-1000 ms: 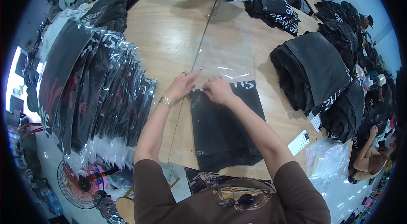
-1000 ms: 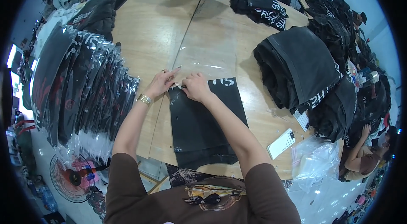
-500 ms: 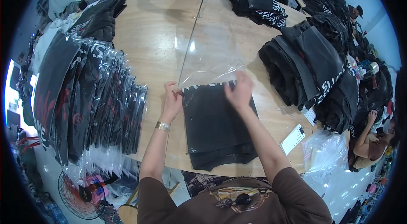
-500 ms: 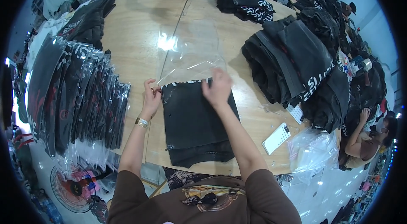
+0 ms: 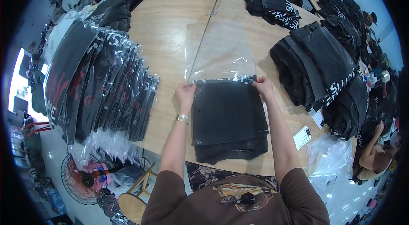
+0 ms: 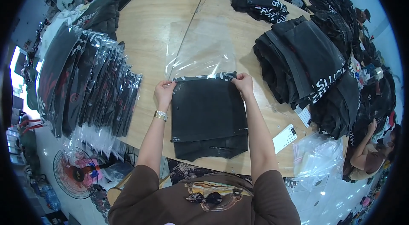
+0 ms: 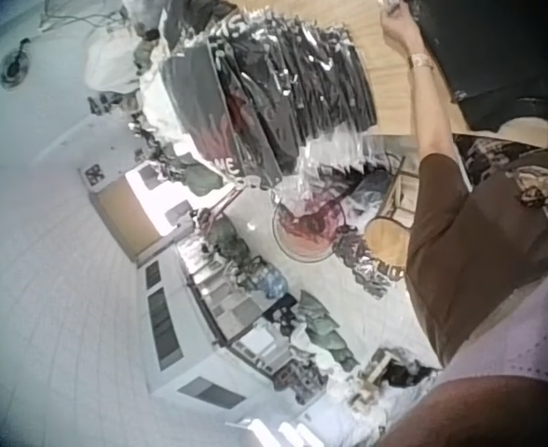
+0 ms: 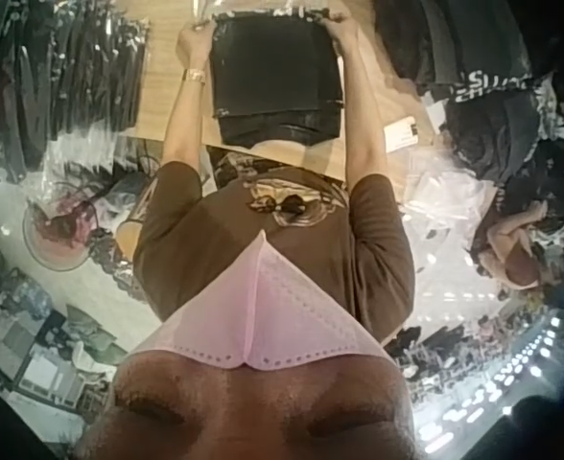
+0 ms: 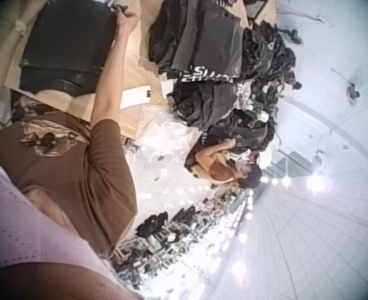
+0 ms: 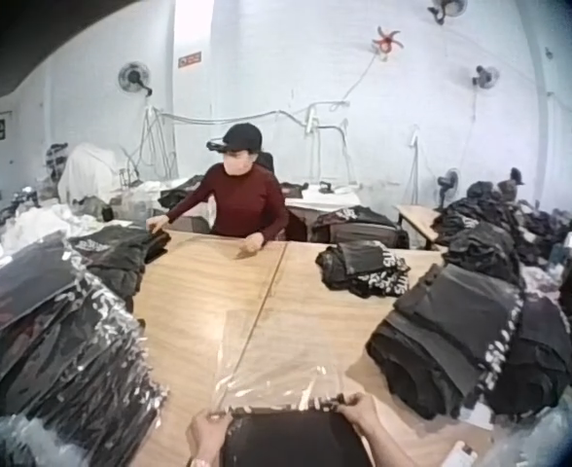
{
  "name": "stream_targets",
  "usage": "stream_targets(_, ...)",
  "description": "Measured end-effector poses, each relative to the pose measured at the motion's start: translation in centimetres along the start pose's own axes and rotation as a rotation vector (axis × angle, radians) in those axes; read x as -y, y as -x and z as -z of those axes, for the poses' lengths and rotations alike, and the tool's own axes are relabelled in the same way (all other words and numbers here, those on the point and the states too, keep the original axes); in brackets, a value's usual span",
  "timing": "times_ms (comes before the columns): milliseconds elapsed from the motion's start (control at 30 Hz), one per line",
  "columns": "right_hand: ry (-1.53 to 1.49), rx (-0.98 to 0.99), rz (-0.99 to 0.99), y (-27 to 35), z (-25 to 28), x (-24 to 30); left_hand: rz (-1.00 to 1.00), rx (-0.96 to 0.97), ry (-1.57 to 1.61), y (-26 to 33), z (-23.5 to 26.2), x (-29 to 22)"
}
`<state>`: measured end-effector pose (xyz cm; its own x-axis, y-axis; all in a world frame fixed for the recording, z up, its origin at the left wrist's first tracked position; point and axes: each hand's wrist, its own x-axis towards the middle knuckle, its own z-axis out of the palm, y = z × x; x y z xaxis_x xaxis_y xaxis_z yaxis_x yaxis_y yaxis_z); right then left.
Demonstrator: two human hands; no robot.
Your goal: Bagging folded black shirts into plastic bags and adding labels.
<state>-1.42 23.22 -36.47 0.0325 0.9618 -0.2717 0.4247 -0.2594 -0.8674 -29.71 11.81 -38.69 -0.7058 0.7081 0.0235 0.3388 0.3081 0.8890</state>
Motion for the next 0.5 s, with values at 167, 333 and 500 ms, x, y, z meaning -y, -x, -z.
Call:
stream_targets(167,-0.004,0.041,-0.02,1.0,0.9,0.1,0.094,0.055,-0.045,0.0,0.5,1.4)
stream_targets(333,-0.224,0.306,-0.263,0.1,4.0,-2.5,0.368,0.413,0.125,1.1,2.1,-1.2)
stream_targets(500,0.113,0.059,-0.072,1.9,2.0,-1.8,-0.073,0.12,-0.409,2.5,1.7,-2.2)
